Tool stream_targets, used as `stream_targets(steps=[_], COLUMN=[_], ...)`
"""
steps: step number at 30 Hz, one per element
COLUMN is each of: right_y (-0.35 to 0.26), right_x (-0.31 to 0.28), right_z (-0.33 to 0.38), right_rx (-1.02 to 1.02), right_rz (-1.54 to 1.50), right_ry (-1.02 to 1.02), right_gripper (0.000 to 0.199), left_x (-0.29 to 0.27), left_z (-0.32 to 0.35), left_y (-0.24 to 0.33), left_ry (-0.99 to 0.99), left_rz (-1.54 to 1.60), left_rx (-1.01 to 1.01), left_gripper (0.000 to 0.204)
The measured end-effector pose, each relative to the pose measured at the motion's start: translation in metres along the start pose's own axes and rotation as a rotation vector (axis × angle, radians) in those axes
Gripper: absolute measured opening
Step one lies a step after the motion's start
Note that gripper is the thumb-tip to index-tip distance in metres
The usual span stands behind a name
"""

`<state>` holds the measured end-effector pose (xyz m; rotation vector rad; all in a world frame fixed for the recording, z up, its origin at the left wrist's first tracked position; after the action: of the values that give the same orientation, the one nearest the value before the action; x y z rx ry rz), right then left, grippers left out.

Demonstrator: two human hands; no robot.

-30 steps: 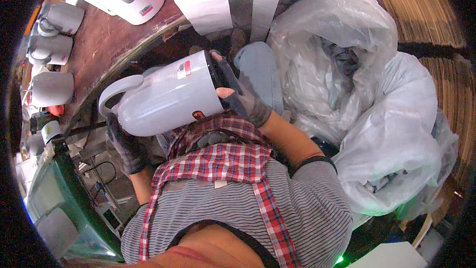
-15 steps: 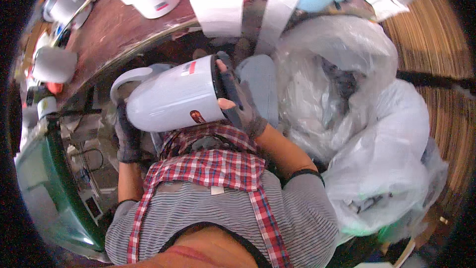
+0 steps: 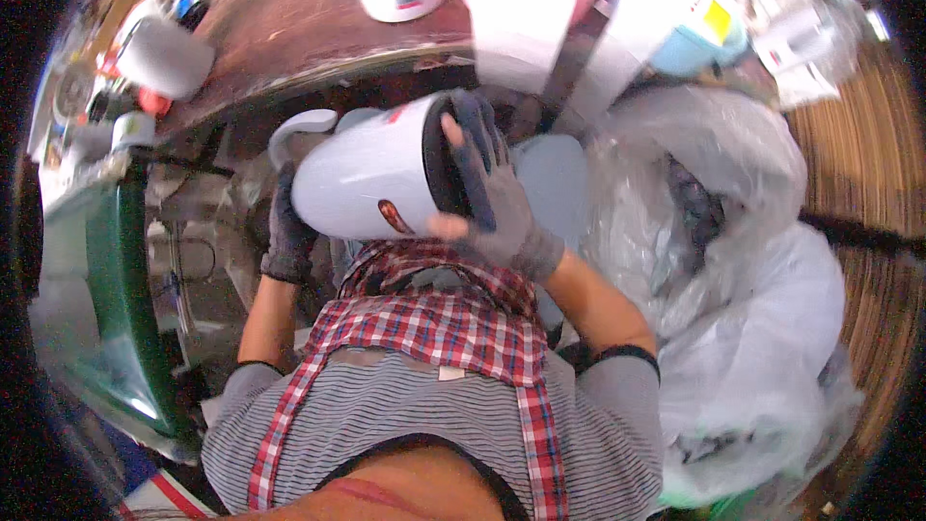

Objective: The person assembles white electric kettles by attaching lids and placing them on a table. The person handles the kettles and lids one at a time, repeatedly picking up parts and assembling them.

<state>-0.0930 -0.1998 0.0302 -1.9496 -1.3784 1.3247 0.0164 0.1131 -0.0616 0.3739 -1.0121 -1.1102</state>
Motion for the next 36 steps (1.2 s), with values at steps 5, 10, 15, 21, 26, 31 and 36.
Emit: stream_targets(steps=[5,10,15,21,26,31,36], right_y=[0.037,-0.042,-0.119,-0.149,-0.114,-0.099,-0.107], right_x=[0.008,-0.072,-0.190,-0.204,-0.233,-0.247,-0.236], right_z=[0.032,0.131,0.370,0.541,0.612,0.651,0.645], right_rx=[0.336,0.368,0.406,1.858,2.126,1.984,2.036], right_rz=[-0.486,0.367,0.970,1.502,1.014,0.886,0.912], right_ry=[0.404,0.457,1.277,0.365,0.126,-0.062,0.063], right_gripper=[0.076,0.080,0.043,0.081,0.102,0.116,0.113], left_x=[0.021,0.059,0.113,0.121,0.122,0.126,0.082], left_z=[0.000,0.036,0.019,0.029,0.055,0.065,0.005], left_y=[0.041,0.123,0.194,0.161,0.146,0.128,0.152], left_ry=[0.137,0.242,-1.243,-0.494,-0.322,-0.206,-0.156], left_rz=[-0.374,-1.107,-1.445,-1.977,-1.763,-1.476,-1.438], left_rx=[0.366,1.000,1.911,1.578,1.456,1.398,1.723], left_gripper=[0.049,0.044,0.038,0.038,0.039,0.053,0.066])
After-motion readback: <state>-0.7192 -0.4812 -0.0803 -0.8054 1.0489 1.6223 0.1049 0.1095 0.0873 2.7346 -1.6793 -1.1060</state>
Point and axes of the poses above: each hand's wrist, its own z-axis away from the middle knuckle, its own x-axis out of the palm, y = z × x, the point moved 2 cm from there along -z, towards the middle knuckle, and after that the axes turned 5 degrees about -x, right-handed, at the moved point
